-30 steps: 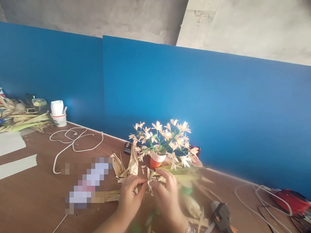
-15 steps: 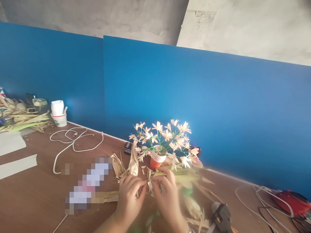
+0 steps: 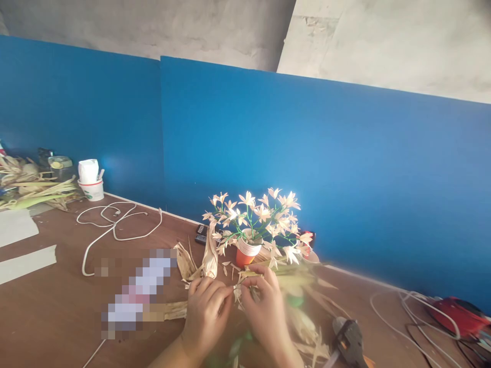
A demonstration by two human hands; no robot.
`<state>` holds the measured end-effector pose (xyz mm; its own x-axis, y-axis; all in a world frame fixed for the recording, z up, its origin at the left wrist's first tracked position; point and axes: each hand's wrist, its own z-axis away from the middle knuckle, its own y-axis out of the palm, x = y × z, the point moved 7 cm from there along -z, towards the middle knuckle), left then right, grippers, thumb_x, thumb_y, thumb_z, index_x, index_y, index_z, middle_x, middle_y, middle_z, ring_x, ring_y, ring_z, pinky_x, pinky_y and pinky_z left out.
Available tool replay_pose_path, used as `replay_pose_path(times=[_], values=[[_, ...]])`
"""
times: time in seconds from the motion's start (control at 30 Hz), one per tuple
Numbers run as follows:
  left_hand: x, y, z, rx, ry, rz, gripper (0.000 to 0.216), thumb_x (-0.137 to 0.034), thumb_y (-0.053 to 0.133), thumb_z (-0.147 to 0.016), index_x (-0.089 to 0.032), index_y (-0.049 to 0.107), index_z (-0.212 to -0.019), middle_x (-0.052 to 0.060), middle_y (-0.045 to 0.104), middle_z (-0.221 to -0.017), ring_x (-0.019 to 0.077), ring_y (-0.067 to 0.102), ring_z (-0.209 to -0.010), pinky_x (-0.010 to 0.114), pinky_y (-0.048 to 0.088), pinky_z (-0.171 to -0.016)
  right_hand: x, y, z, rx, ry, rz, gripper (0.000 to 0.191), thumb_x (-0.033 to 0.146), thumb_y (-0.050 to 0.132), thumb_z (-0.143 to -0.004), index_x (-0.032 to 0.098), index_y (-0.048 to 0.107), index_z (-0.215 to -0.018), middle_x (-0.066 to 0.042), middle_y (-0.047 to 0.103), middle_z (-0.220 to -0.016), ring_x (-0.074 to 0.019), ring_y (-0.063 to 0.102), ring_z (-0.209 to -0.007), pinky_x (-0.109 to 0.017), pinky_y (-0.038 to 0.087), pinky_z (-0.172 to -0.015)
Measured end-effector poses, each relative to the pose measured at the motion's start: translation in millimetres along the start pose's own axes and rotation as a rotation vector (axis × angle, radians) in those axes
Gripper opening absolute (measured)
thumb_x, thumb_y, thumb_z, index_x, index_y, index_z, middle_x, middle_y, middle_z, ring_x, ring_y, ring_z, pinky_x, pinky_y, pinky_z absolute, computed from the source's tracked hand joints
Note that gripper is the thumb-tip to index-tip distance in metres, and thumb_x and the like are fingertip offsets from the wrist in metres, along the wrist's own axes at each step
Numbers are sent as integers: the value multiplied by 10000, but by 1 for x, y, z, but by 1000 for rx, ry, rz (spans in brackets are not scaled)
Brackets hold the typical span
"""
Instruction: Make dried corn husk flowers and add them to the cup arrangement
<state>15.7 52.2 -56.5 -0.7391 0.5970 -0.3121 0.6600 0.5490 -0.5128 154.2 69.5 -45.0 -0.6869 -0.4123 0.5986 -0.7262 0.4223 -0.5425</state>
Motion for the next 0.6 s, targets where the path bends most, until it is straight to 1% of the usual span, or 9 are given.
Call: replay_pose_path(times=[0.2,0.33,0.4,0.5,0.6], values=[[-2,0,-1,19,9,-5,165,-97,522,-847,-215,624,-792,-8,669,-672,163,584,-662,327,352,-711,14,-5,0,-60,-117,131,189,45,552,-725,226,604,-715,-62,596,-989,-239,572,-932,-388,455,-798],[-1,2,0,28,-4,5,163,-103,529,-844,-216,629,-785,-9,667,-669,166,585,-661,325,350,-713,19,-5,1,-45,-139,179,186,44,547,-732,225,591,-729,-62,594,-1003,-240,567,-933,-397,448,-792],[1,4,1,35,-26,20,165,-102,534,-842,-219,633,-782,-12,669,-671,170,588,-664,323,349,-706,20,-6,1,-29,-129,173,173,61,550,-748,227,596,-753,-66,590,-1014,-245,562,-945,-408,447,-804],[10,10,3,48,-102,75,151,-131,549,-846,-224,640,-770,-13,672,-677,176,595,-677,326,363,-705,19,-9,-1,-24,-108,114,154,123,571,-776,237,618,-869,-78,588,-1046,-257,558,-976,-427,453,-836],[20,16,5,47,-195,212,134,-181,562,-849,-223,650,-757,-5,676,-685,181,604,-691,326,405,-707,13,-16,-4,-48,-66,11,163,175,535,-831,235,627,-952,-90,600,-1068,-257,564,-1005,-420,473,-847]])
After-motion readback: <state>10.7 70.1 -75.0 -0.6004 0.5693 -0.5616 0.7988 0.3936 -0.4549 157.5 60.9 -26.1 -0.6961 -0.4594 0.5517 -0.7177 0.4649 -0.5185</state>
